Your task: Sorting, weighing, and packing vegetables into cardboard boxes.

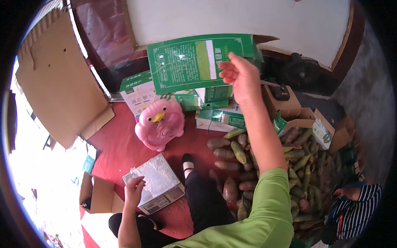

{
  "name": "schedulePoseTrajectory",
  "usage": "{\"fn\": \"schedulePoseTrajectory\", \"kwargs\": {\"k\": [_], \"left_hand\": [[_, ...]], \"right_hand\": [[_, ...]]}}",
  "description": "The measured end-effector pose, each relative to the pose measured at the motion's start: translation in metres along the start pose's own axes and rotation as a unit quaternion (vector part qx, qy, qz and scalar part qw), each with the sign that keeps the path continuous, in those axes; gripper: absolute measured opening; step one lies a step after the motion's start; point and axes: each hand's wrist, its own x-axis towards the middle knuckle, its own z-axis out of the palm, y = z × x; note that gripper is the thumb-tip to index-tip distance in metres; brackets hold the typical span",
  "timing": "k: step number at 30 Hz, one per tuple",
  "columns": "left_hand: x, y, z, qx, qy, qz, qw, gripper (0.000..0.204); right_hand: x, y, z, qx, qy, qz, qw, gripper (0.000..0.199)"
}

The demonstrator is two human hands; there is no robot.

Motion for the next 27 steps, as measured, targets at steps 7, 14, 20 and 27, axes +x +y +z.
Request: {"fn": "schedulePoseTrajectory", "kwargs": {"k": [7, 14, 20, 27], "left_hand": [[-0.004, 0.015, -0.041, -0.325, 0.107, -0.114, 0.933, 0.036], [-0.02, -0.025, -0.107, -0.4, 0.361, -0.146, 0.83, 0.069], [-0.034, -0.021, -0.13, -0.323, 0.387, -0.18, 0.844, 0.063], [-0.039, -0.033, -0.139, -0.275, 0.407, -0.083, 0.867, 0.051]], "right_hand": [[-0.062, -0.032, 0.052, 0.009, -0.142, 0.082, 0.986, 0.022], [-0.107, 0.066, 0.134, -0.105, -0.301, 0.27, 0.909, 0.03], [-0.154, 0.158, 0.183, -0.114, -0.409, 0.31, 0.851, 0.026], [-0.187, 0.182, 0.181, -0.132, -0.524, 0.232, 0.809, 0.024]]}}
